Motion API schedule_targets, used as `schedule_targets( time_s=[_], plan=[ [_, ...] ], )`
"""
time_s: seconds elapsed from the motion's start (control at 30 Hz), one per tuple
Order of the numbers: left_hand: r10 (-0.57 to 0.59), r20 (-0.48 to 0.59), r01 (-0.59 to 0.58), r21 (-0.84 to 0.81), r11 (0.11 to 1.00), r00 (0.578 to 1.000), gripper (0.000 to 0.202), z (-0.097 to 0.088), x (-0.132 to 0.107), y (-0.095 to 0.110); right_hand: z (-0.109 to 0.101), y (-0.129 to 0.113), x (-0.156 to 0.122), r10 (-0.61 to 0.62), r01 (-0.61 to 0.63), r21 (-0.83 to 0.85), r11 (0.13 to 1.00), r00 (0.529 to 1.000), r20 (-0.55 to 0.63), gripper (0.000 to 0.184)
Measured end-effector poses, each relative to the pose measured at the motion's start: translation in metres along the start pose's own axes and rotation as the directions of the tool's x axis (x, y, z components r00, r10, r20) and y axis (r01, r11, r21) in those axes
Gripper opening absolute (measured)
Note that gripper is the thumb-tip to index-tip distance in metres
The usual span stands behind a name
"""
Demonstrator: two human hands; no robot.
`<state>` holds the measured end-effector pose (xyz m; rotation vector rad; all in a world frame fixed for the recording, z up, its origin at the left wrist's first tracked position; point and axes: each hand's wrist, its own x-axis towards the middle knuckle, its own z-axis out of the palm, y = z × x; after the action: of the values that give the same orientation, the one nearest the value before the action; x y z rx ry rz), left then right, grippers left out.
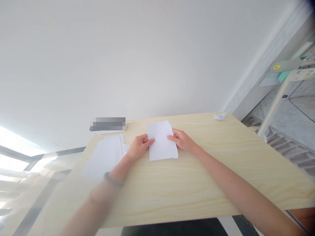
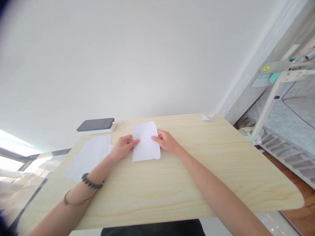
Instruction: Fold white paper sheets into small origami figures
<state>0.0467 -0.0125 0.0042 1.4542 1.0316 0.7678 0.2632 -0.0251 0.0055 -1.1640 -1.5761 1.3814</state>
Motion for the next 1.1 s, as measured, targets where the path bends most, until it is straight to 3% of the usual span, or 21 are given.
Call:
schedule_targets(
  time_s=[0.23, 0.5, 0.67, 0.87, 1.0, 1.1],
  plan=[
    [-0.027, 0.073, 0.039, -0.167, 0.985, 0.997, 0.042, 0.000, -0.002, 0.008, -0.007, -0.005, -0.003, -0.028, 0.033, -0.130, 0.991, 0.999, 0.041, 0.025],
    [-0.050, 0.066, 0.063, -0.217, 0.974, 0.997, 0.033, -0.005, 0.001, 0.004, -0.013, -0.004, -0.002, -0.051, 0.052, -0.035, 0.998, 0.998, 0.037, 0.030],
    [-0.137, 0.082, 0.155, -0.302, 0.941, 0.987, 0.055, -0.007, 0.001, 0.008, -0.008, 0.001, -0.001, -0.041, 0.041, -0.008, 0.999, 0.999, -0.008, 0.033],
    [-0.071, 0.006, 0.071, -0.154, 0.985, 0.997, 0.040, -0.006, 0.003, 0.002, -0.008, 0.001, -0.002, -0.052, 0.050, -0.143, 0.988, 0.999, -0.008, 0.036],
    [-0.032, -0.004, 0.031, -0.125, 0.992, 0.999, 0.041, -0.006, 0.004, -0.001, -0.012, -0.001, 0.000, -0.071, 0.071, -0.002, 0.997, 0.993, 0.090, 0.042],
    [0.003, 0.013, -0.001, -0.125, 0.992, 1.000, 0.043, -0.004, 0.002, 0.000, -0.008, -0.001, 0.001, -0.053, 0.053, 0.001, 0.999, 0.998, -0.022, 0.047]
  ],
)
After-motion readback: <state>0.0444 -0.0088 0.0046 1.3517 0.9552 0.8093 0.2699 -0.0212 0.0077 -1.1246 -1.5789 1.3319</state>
